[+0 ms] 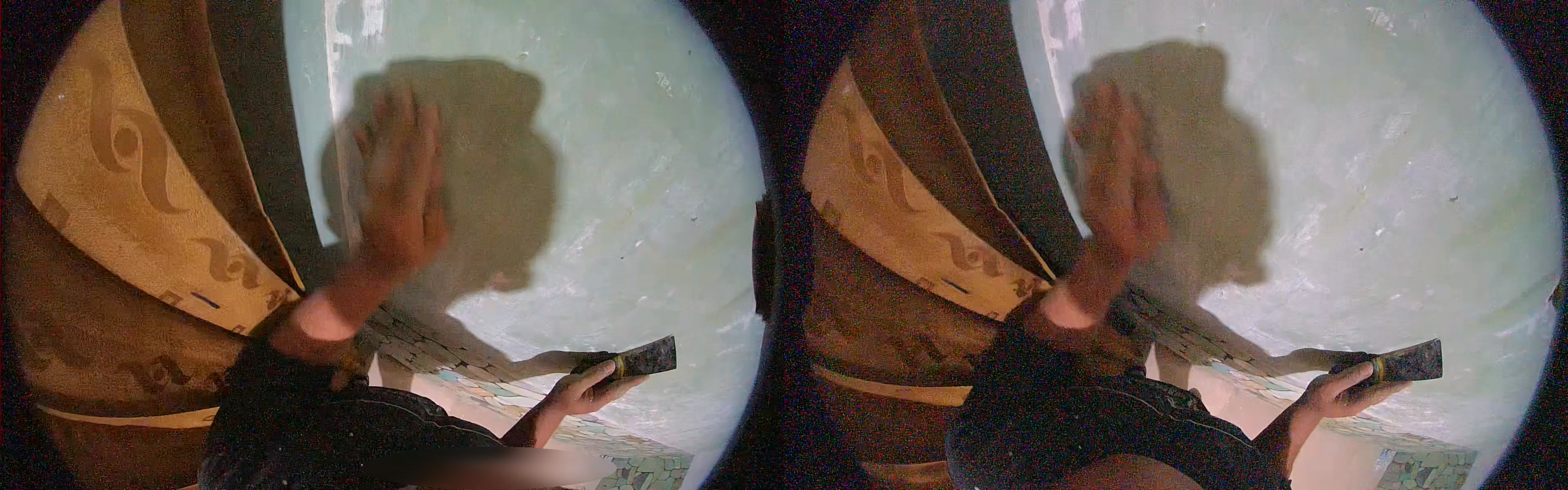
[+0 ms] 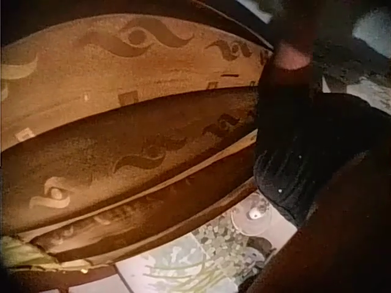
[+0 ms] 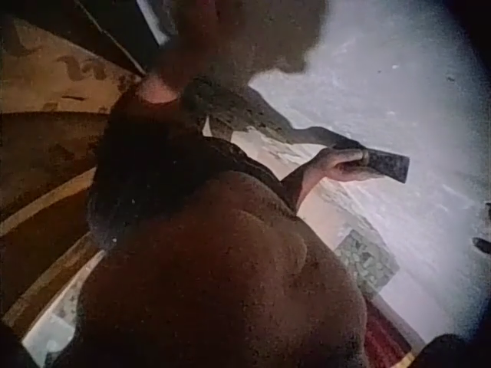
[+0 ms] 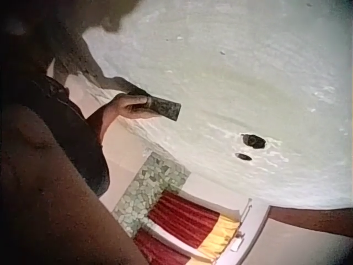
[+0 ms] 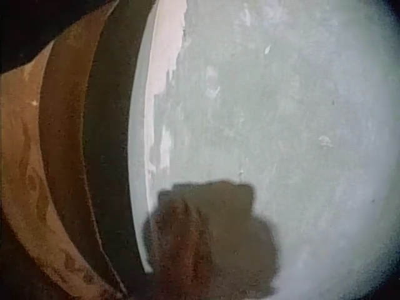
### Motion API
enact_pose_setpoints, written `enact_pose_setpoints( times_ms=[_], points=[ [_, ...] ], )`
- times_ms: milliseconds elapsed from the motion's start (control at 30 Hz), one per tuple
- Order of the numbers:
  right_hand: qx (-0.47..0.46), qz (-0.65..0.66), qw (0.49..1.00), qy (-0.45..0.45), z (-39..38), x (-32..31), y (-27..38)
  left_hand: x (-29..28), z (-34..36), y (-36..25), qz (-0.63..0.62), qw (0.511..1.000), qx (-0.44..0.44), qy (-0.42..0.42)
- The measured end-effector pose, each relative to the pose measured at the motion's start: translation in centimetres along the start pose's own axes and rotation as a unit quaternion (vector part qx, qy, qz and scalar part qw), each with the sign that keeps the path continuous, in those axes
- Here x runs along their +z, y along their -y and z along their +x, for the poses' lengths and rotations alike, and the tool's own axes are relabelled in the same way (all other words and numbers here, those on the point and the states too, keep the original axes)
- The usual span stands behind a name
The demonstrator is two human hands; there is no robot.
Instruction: The person is patching and smoothing a wall using a putty knife and a small piece of material.
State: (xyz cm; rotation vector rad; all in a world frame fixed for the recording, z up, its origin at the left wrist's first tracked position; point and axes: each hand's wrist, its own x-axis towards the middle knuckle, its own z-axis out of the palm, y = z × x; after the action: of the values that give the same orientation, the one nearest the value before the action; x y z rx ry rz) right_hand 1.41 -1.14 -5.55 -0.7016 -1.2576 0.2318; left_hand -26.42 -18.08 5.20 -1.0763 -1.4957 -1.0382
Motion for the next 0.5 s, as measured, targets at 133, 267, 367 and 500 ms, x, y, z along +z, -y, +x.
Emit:
enact_pose_setpoints(
  times_ms=[133,267,367,500],
  points=[
    [0.006,-0.007,1.000,0.001,-0.1,0.3,0.7,0.0,-4.2,-1.3,-0.014,0.998,-0.018,0.065],
    [-0.012,-0.016,1.000,0.001,0.3,-0.2,0.2,0.1,5.3,-0.9,-0.060,0.996,0.070,0.016],
    [-0.031,-0.017,0.999,0.005,0.2,-0.4,0.1,-0.5,7.1,-1.4,0.021,0.998,0.038,0.035],
    [-0.020,-0.013,1.000,-0.001,0.2,-0.3,0.5,0.7,-4.0,-3.0,-0.029,0.993,-0.015,0.112]
  ],
)
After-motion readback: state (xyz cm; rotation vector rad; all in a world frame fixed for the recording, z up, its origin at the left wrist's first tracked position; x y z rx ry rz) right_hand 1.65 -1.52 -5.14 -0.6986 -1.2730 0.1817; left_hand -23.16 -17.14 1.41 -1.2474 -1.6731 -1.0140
